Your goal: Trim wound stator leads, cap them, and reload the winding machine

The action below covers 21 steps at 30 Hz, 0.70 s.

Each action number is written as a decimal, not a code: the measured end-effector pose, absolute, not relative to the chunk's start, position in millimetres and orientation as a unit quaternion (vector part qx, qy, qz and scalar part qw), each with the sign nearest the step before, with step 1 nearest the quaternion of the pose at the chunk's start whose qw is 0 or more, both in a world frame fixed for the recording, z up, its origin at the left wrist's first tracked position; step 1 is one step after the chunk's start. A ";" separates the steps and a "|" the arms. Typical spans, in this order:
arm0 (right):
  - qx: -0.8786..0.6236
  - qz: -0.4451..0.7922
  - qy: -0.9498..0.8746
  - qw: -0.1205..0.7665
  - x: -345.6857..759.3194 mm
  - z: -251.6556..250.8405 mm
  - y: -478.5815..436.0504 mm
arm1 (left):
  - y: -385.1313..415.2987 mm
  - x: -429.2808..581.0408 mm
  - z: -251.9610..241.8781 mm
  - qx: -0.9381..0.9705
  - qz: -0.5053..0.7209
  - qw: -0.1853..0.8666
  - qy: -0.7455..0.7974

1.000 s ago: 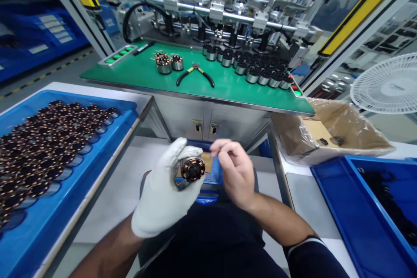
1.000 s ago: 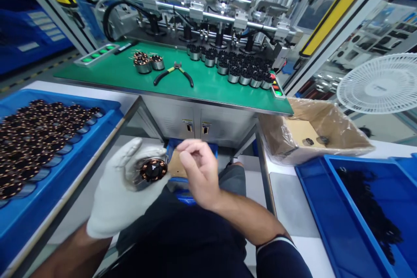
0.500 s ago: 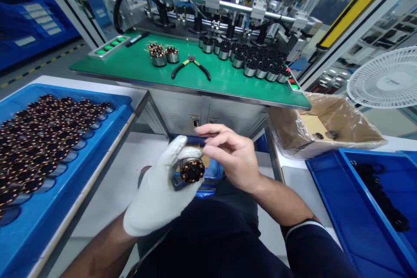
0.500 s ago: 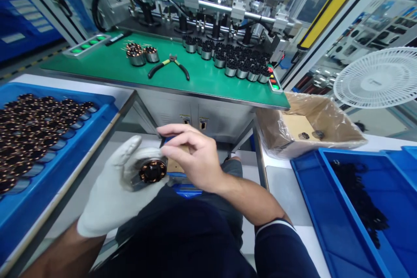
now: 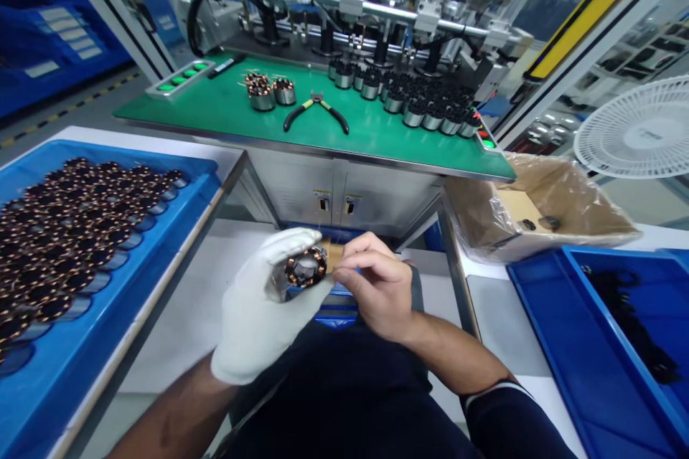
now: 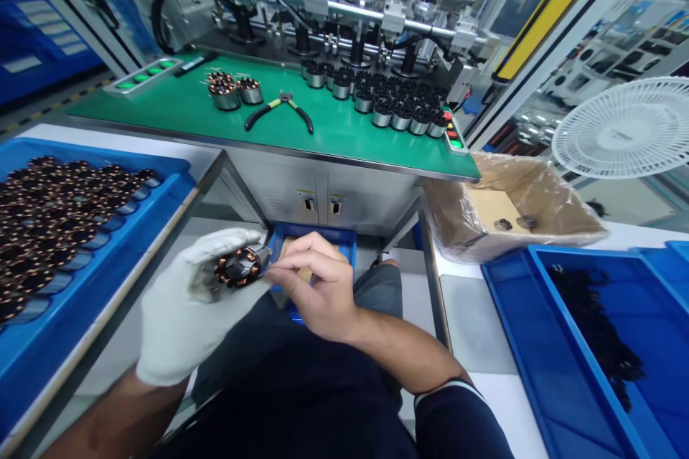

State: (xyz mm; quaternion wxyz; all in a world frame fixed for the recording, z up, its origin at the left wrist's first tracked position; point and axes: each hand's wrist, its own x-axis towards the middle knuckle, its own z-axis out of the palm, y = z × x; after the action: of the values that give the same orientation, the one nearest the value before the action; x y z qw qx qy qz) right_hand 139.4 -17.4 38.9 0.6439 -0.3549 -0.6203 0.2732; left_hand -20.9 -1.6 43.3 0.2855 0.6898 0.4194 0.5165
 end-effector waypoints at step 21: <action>-0.340 0.274 -0.627 0.645 172.7 74.6 -17.6 | 2.0 -27.9 56.5 0.777 0.451 0.176 0.402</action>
State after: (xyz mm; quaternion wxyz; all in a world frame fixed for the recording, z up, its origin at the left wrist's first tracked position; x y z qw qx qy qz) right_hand 172.7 -17.6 74.6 0.6449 -0.3399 -0.6271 0.2745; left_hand -27.9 2.0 56.5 0.1761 0.7775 0.4016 0.4508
